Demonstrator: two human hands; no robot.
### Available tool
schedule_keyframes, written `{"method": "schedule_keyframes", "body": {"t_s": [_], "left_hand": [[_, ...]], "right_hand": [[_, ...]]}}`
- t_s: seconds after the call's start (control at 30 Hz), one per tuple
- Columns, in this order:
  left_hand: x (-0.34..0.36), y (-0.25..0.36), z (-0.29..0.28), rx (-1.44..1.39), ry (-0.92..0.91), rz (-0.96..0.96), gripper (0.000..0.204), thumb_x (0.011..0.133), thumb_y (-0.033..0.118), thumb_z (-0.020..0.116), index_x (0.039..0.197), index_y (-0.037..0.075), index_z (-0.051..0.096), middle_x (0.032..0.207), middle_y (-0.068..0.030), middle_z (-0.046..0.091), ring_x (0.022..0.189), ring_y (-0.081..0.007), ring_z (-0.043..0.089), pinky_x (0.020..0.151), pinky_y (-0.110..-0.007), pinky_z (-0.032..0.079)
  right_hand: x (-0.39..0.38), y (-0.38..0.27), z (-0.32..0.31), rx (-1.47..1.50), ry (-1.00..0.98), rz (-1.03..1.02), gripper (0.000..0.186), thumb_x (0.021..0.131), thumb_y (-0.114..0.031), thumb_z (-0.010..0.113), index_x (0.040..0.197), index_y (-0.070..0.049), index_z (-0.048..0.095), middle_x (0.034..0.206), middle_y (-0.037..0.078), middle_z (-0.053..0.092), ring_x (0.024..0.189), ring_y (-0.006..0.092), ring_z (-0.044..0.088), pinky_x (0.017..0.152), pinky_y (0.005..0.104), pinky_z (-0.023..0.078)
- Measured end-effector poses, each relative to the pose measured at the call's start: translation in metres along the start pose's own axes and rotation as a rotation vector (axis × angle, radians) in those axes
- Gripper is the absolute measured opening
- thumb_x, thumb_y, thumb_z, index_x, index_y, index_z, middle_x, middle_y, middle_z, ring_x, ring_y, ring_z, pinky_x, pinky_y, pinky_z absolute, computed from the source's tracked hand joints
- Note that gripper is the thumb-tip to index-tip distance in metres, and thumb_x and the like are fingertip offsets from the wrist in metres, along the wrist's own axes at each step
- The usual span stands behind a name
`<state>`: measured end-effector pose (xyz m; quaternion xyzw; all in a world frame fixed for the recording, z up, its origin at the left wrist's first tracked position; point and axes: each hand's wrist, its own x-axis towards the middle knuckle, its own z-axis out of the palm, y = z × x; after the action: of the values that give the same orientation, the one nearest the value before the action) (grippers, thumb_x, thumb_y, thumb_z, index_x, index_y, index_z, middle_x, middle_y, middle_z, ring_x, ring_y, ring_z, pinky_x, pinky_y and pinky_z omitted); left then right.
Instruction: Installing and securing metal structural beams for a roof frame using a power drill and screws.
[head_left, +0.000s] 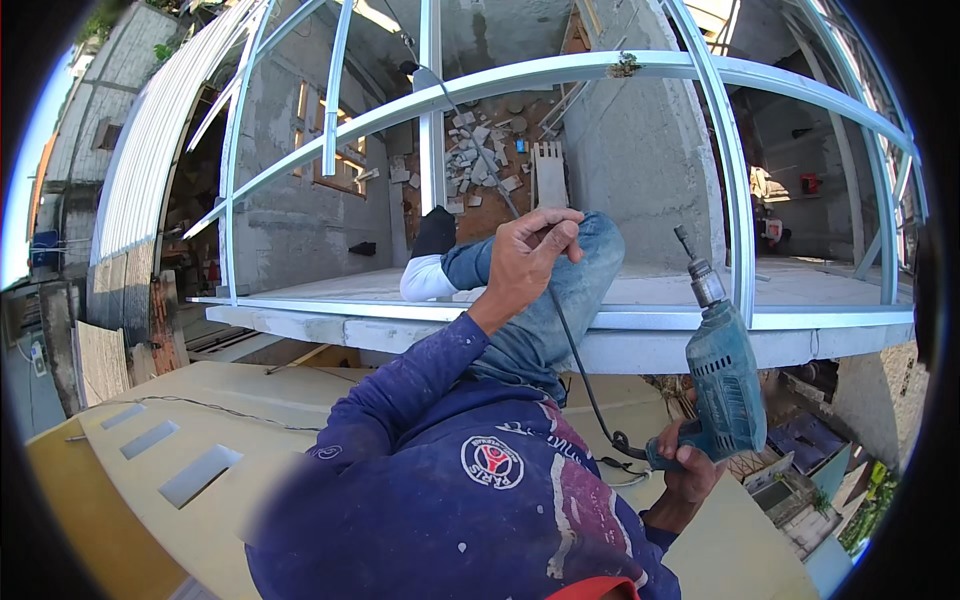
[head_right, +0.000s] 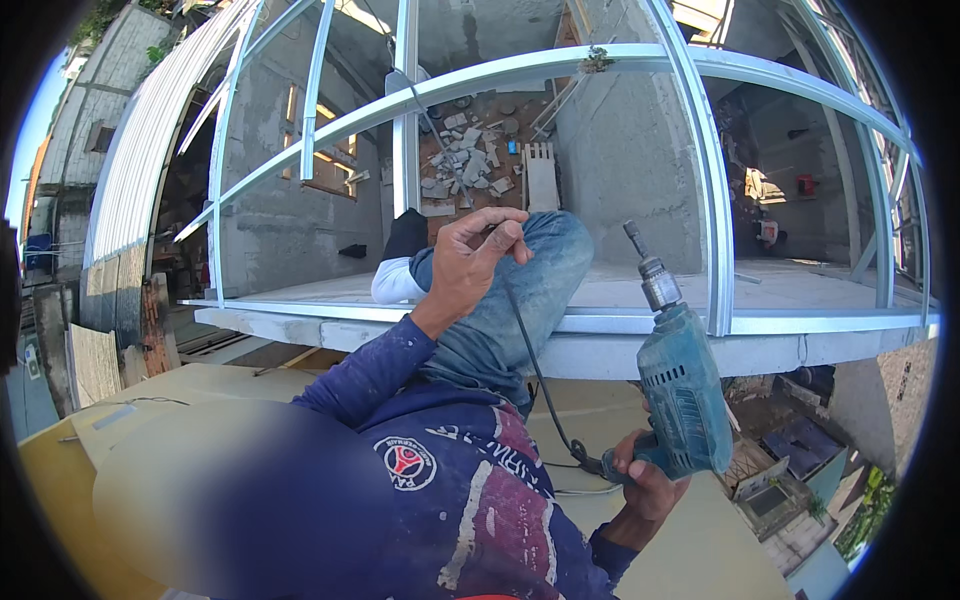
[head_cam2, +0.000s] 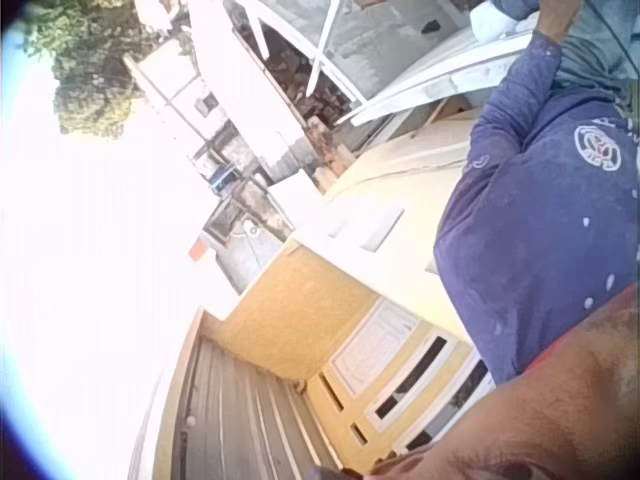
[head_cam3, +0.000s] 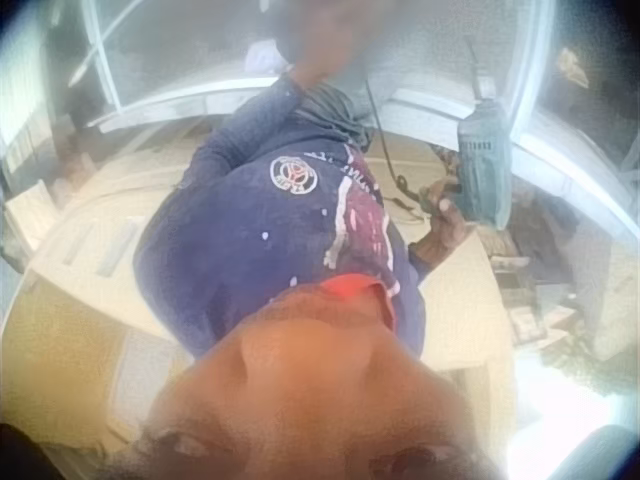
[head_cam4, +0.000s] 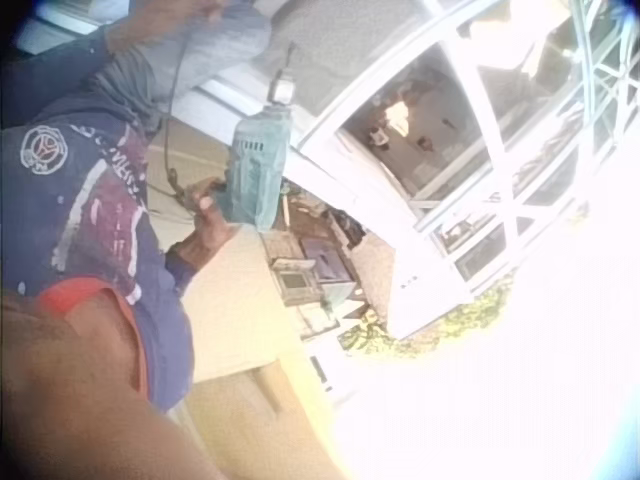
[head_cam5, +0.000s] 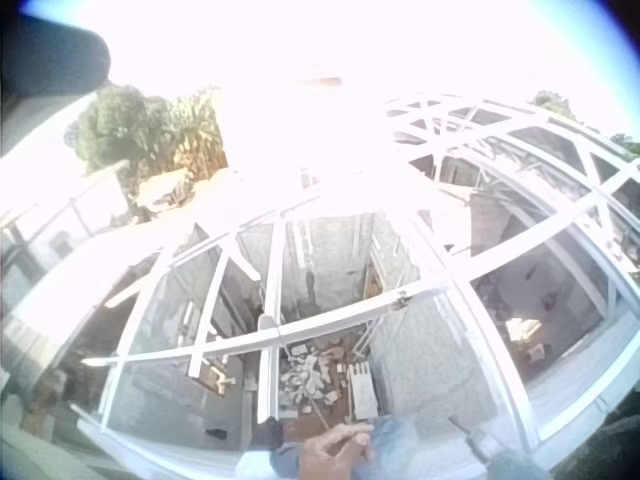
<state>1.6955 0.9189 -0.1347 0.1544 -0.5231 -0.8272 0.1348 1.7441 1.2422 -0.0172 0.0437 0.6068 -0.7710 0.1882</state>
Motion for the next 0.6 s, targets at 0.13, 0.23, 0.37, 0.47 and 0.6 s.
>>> {"method": "schedule_keyframes", "body": {"t_s": [0.13, 0.23, 0.37, 0.47, 0.6], "left_hand": [[0.013, 0.008, 0.006, 0.099, -0.151, 0.083, 0.022, 0.099, 0.012, 0.065, 0.114, -0.004, 0.067, 0.089, -0.0077, 0.067, 0.080, -0.0149, 0.067, 0.080, -0.030, 0.056], [0.015, 0.018, 0.007, 0.074, -0.156, 0.072, 0.020, 0.099, 0.013, 0.066, 0.112, -0.003, 0.067, 0.089, -0.0079, 0.068, 0.081, -0.0150, 0.068, 0.079, -0.028, 0.055], [0.019, 0.018, -0.002, 0.081, -0.213, 0.002, 0.021, 0.099, 0.016, 0.066, 0.109, -0.003, 0.067, 0.087, -0.0076, 0.070, 0.080, -0.0141, 0.068, 0.078, -0.028, 0.053], [0.023, 0.019, -0.002, 0.099, -0.263, -0.023, 0.024, 0.099, 0.021, 0.067, 0.109, -0.002, 0.067, 0.086, -0.0076, 0.070, 0.081, -0.0153, 0.068, 0.080, -0.029, 0.053], [0.028, 0.027, -0.005, 0.148, -0.301, -0.026, 0.027, 0.099, 0.024, 0.067, 0.107, -0.001, 0.068, 0.088, -0.0083, 0.069, 0.081, -0.0161, 0.068, 0.080, -0.030, 0.053]], "right_hand": [[-0.003, 0.006, 0.001, -0.069, 0.005, 0.088, 0.072, 0.066, -0.010, 0.081, 0.128, 0.009, 0.051, 0.075, 0.015, 0.063, 0.058, 0.0205, 0.060, 0.052, 0.0312, 0.046], [-0.003, 0.011, 0.000, -0.076, -0.021, 0.157, 0.072, 0.064, -0.007, 0.083, 0.127, 0.009, 0.052, 0.078, 0.015, 0.063, 0.060, 0.0203, 0.061, 0.053, 0.0308, 0.046], [-0.003, 0.008, 0.006, -0.067, -0.015, 0.201, 0.072, 0.063, -0.003, 0.083, 0.127, 0.009, 0.052, 0.078, 0.015, 0.063, 0.061, 0.0204, 0.061, 0.053, 0.0309, 0.046], [-0.004, 0.008, 0.011, -0.080, 0.013, 0.161, 0.071, 0.063, -0.007, 0.080, 0.125, 0.009, 0.051, 0.076, 0.015, 0.062, 0.058, 0.0210, 0.058, 0.053, 0.0325, 0.046], [-0.002, 0.009, 0.006, 0.017, -0.041, 0.170, 0.074, 0.063, 0.000, 0.083, 0.129, 0.009, 0.051, 0.087, 0.016, 0.064, 0.062, 0.0216, 0.061, 0.054, 0.0323, 0.047]]}}
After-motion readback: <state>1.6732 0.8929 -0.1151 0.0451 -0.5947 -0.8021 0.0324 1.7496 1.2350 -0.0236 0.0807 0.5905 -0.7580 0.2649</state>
